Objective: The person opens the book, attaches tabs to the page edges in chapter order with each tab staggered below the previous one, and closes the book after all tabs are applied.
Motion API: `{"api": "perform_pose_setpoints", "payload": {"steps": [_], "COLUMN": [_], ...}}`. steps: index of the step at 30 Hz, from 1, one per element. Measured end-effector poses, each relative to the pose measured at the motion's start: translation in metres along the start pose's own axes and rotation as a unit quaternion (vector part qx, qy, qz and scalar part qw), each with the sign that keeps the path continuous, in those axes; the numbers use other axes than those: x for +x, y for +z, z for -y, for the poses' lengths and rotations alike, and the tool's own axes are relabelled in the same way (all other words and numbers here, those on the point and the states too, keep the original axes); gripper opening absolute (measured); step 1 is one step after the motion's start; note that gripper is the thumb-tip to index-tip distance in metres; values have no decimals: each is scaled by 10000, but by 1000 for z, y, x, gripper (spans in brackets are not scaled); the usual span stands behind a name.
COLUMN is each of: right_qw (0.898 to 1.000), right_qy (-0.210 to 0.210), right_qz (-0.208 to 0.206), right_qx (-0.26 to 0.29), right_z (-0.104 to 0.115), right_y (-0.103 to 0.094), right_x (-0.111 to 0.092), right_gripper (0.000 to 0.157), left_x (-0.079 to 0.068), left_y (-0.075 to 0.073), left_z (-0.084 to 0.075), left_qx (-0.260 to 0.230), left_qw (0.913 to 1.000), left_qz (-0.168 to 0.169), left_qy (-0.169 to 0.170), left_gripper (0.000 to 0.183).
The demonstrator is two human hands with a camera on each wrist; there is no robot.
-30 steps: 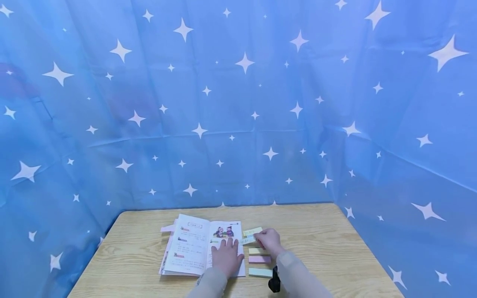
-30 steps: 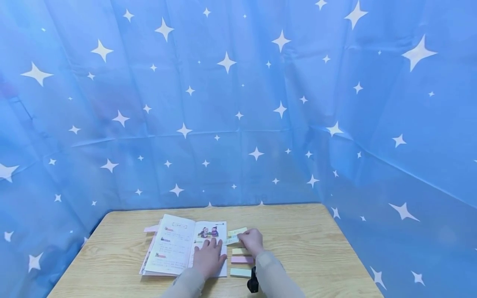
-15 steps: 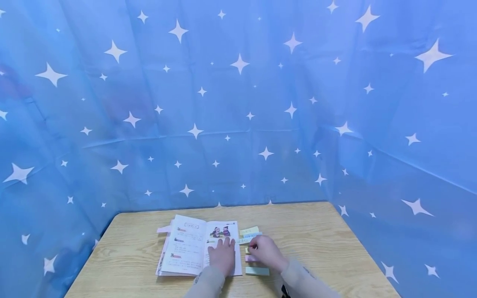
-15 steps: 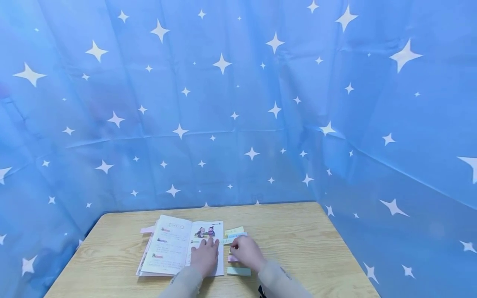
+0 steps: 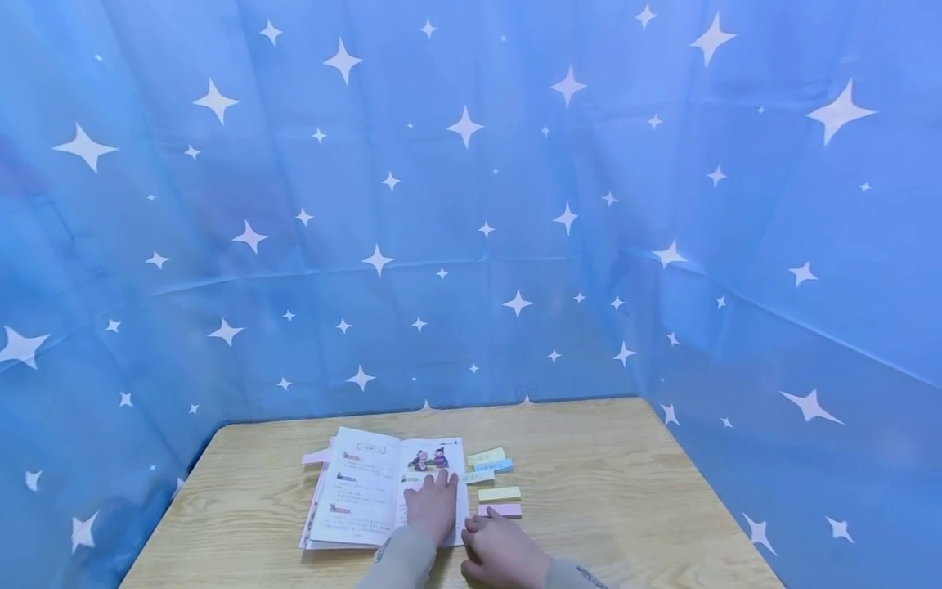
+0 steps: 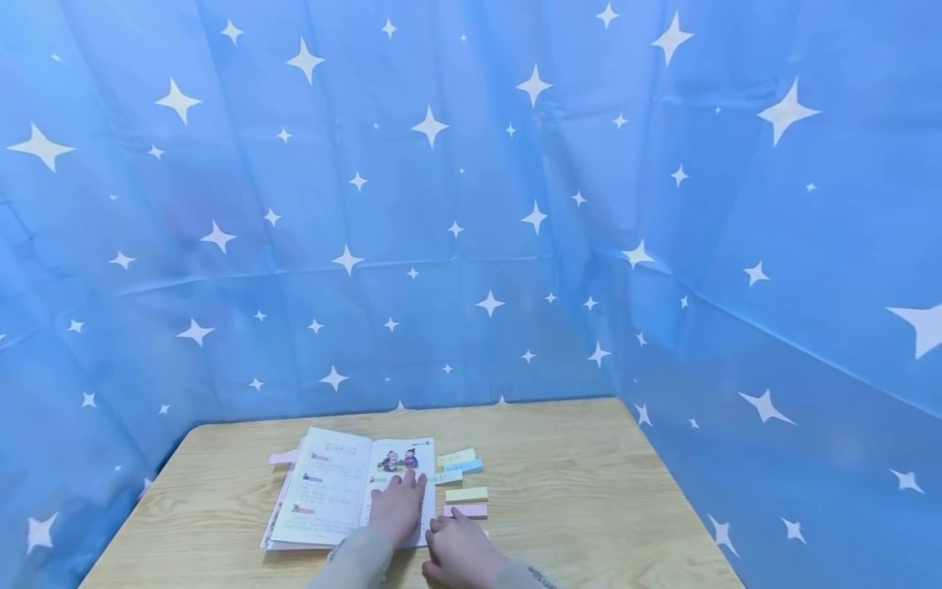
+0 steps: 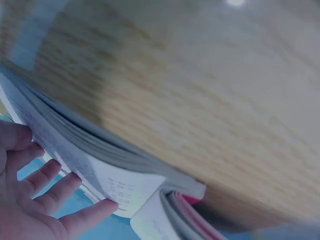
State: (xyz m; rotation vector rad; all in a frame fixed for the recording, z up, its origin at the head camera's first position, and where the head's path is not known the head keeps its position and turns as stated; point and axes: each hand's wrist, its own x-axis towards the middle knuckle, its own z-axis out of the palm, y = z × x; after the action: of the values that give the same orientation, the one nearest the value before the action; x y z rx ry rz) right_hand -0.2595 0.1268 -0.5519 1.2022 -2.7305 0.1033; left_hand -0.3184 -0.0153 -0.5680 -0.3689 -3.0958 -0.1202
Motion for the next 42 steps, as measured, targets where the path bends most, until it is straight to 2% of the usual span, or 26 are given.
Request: {"api": "perform_pose_setpoints", "payload": {"steps": [6,11,14,21,27,30,34,38,42], "right_qw": [9993,9991,9990,9988,9994,9991,9987,9984,9988], "right_qy": [125,150,104,21,252,383,412,379,339], "right_qz": [180,228,236,44,202,177,152,244,136], "right_qx": [-290,-327,-352,-486,-147,-104,-248,-332,-330], "right_z": [9,9,8,13,15,14,11,10,13], "right_y": [-7,-4,0,5,3,2,2,3,4], "right_x": [3,-1,-3,1,7,7,5,4,3], "right_gripper": [29,28,34,31,30,32,33,30,29], "left_x": [-1,-1,1,11,12,9,5,3,5], "left_y": [-7,-5,-4,0,-1,-5,-10,-11,-9], "left_z": [0,-1,-4,-5,0,-1,-4,-7,-8], "left_qx": [-51,-201,-297,-178,-377,-655,-791,-637,-457], "left_qw": [9998,9989,9983,9977,9963,9953,9951,9960,9975], "left_qz": [191,413,495,507,558,536,525,569,482], "left_qy": [81,108,-36,-421,-538,-463,-288,-278,-258], "left_gripper": [37,37,37,38,36,35,36,37,37]}}
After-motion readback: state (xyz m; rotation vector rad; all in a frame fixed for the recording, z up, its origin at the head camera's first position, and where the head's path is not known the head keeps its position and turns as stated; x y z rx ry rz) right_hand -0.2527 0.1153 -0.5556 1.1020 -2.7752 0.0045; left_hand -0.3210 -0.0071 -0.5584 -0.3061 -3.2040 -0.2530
